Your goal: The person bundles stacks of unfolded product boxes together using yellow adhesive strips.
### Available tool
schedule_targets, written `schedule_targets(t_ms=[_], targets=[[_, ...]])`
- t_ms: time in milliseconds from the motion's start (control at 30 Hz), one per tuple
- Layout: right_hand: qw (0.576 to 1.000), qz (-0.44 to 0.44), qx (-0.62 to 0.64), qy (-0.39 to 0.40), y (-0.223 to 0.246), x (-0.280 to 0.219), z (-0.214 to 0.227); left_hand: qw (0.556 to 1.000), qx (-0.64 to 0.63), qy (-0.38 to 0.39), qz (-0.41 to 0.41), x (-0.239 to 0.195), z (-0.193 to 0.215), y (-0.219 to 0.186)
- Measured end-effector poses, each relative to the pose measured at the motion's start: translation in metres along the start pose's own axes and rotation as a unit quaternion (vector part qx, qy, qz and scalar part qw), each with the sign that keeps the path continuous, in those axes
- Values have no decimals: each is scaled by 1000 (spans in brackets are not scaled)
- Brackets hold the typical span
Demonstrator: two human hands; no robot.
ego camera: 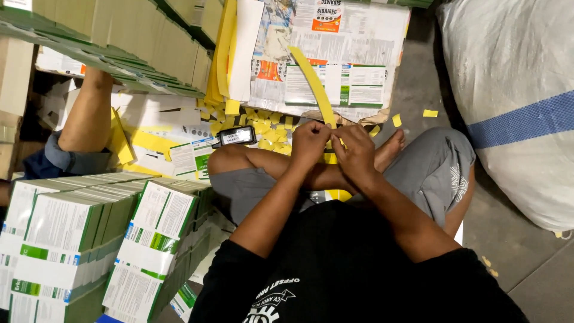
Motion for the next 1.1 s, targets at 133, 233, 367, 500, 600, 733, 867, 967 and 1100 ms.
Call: schedule_targets(t_ms=[133,233,367,500,600,733,867,967,1100], targets=[[1000,-16,2,-7,-12,-9,-11,999,-20,-2,25,9,-4,21],[967,-173,184,-39,-53,-23,-26,992,-120,-2,42,13,-5,36],[789,-416,420,-167,-112,-49,-28,982,-178,68,1,24,2,40],[819,-449,346,-90,-173,-69,-39,970,-168,170,-48,44,7,46],[873,-407,251,99,-182,-77,-60,971,-95,215,-47,52,1,64],[903,-337,128,233,-152,-70,-63,968,-64,242,-29,67,-5,88],[912,-293,96,272,-149,-75,-73,974,-68,216,-13,69,-4,104],[911,-293,85,277,-156,-68,-73,977,17,195,-81,78,1,106],[919,-273,-9,285,-166,-70,-62,952,182,101,-224,30,26,21]])
Point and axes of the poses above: each hand's wrist, its own x-axis towards the middle knuckle, its own z-axis out of the back of the hand, y = z × x, the point moved 4 cm from there along x, towards the middle knuckle, and after that the axes turned 6 degrees about y, right-handed, at the moved point
